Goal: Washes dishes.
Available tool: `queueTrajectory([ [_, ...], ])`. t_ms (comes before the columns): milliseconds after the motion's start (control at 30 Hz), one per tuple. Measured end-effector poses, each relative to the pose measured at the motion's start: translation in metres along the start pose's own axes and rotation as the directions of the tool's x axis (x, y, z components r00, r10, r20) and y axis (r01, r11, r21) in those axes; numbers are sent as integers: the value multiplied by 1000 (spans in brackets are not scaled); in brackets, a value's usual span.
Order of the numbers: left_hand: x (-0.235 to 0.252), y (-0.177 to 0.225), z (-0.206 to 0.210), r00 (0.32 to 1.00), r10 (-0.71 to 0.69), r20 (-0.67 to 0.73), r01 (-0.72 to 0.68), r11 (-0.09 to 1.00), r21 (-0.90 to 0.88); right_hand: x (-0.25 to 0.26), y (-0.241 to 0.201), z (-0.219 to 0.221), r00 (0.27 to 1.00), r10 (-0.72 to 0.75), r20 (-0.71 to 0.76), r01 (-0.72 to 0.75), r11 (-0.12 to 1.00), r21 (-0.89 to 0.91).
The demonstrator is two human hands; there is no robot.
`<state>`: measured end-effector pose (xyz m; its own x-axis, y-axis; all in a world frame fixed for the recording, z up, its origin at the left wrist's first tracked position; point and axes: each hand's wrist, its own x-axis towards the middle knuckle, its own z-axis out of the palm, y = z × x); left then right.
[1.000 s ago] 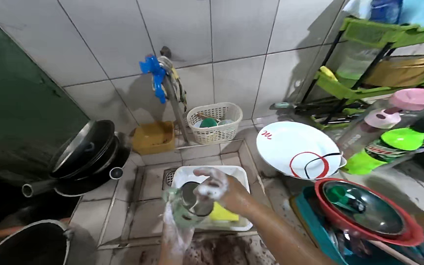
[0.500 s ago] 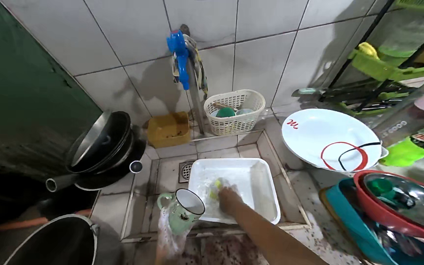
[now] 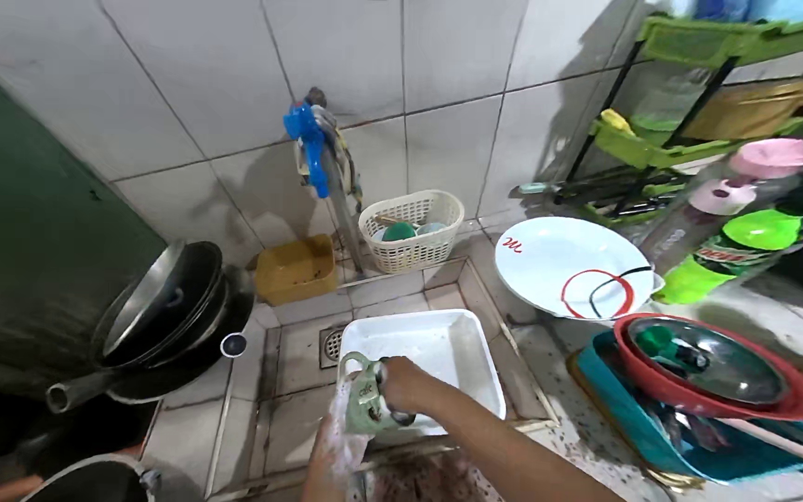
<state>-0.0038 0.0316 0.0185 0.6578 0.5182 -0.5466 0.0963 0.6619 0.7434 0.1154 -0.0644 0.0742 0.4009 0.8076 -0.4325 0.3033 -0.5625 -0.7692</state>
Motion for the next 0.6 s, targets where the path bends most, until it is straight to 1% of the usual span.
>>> queueTrajectory([
  [33, 2, 2, 4, 1000, -7, 27, 7, 1000, -9, -6, 6, -2, 999, -34, -36, 39, 987, 154],
  [67, 4, 6, 7, 999, -22, 45, 23, 1000, -19, -15, 14, -6, 991, -122, -55, 132, 955, 266],
  [100, 5, 11, 10, 997, -45, 65, 48, 998, -34, -24, 21, -9, 971, -235, -39, 237, 933, 271],
  [133, 6, 15, 13, 994, -62, 90, 66, 997, -42, -32, 24, -9, 939, -345, -9, 342, 929, 141],
  [167, 7, 18, 17, 993, -56, 107, 59, 998, -23, -41, 21, -8, 929, -371, 22, 371, 928, -29],
  [200, 7, 20, 22, 994, -26, 102, 21, 999, 45, -46, 19, -2, 933, -358, 32, 358, 918, -174],
  [233, 5, 21, 29, 996, 13, 90, -24, 991, 129, -49, 18, 4, 946, -323, 23, 319, 917, -241],
  [267, 5, 22, 34, 994, 53, 98, -73, 974, 216, -48, 21, 10, 951, -307, -34, 293, 931, -218],
  [300, 6, 24, 38, 989, 95, 113, -124, 949, 291, -44, 27, 14, 949, -287, -132, 277, 957, -86],
  [333, 10, 25, 42, 979, 140, 145, -184, 917, 354, -39, 28, 15, 944, -219, -249, 265, 950, 168],
  [367, 12, 25, 46, 972, 175, 156, -224, 894, 388, -34, 22, 14, 948, -70, -310, 231, 821, 522],
  [400, 14, 25, 49, 965, 204, 167, -254, 891, 377, -27, 14, 14, 949, 97, -299, 203, 538, 818],
  [433, 14, 24, 52, 959, 236, 156, -276, 898, 342, -24, 5, 12, 942, 221, -251, 189, 267, 945],
  [467, 13, 24, 55, 957, 255, 141, -287, 910, 299, -25, -5, 13, 931, 282, -234, 196, 155, 968],
  [500, 11, 26, 57, 959, 253, 130, -279, 922, 267, -30, -11, 17, 919, 278, -281, 218, 236, 947],
  [533, 8, 31, 55, 962, 233, 146, -265, 925, 272, -34, -13, 23, 902, 209, -377, 242, 476, 845],
  [567, 6, 40, 52, 960, 198, 197, -257, 902, 346, -39, -9, 27, 903, 65, -424, 229, 762, 606],
  [600, 7, 48, 57, 968, 169, 184, -237, 851, 468, -40, 0, 28, 929, -83, -362, 188, 946, 264],
])
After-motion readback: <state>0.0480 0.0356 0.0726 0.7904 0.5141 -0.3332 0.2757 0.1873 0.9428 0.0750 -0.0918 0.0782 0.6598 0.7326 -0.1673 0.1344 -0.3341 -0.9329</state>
